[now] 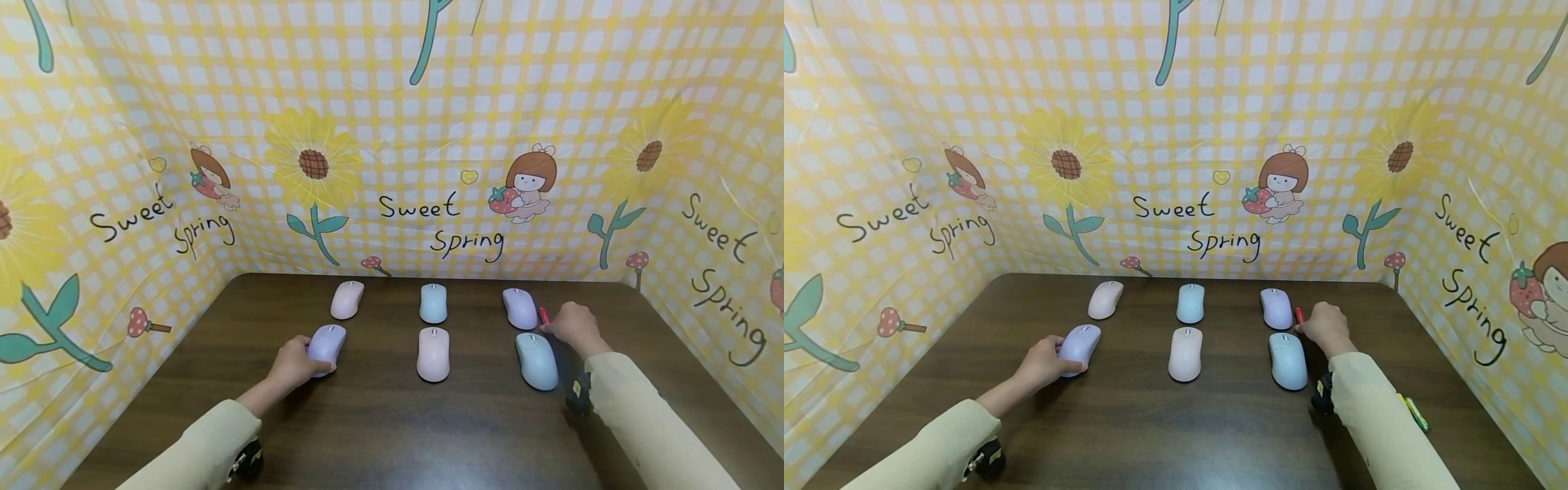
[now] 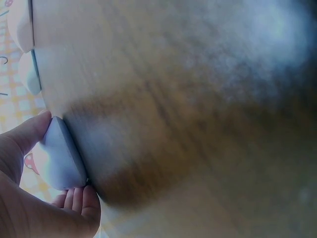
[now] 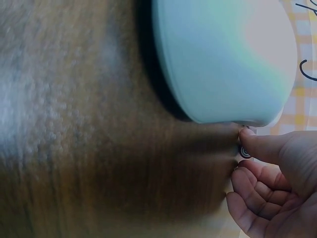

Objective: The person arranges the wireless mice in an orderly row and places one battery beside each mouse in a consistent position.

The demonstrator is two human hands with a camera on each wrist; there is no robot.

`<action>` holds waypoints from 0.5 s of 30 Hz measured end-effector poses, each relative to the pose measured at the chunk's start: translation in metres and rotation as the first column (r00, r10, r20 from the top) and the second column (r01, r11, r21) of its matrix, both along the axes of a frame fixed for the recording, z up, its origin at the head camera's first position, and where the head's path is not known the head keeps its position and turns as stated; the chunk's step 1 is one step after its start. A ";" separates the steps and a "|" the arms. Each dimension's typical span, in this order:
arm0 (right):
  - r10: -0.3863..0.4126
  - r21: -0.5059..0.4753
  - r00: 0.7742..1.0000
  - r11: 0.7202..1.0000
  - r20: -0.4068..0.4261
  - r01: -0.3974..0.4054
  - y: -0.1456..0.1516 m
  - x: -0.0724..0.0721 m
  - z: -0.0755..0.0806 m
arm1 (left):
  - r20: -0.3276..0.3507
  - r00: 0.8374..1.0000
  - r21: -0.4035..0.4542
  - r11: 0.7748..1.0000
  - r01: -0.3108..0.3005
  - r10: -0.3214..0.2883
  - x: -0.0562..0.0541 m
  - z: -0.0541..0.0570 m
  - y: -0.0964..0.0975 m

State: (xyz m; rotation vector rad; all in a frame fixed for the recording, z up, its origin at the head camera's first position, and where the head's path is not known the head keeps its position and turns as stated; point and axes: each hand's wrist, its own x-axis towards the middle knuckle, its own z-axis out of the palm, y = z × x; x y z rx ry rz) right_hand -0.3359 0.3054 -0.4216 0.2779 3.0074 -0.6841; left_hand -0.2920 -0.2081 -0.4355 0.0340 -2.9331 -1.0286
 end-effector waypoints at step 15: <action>0.047 -0.031 0.999 0.998 0.017 -0.047 0.008 0.002 0.005 | -0.004 1.000 0.004 1.000 0.002 -0.002 0.000 0.000 0.000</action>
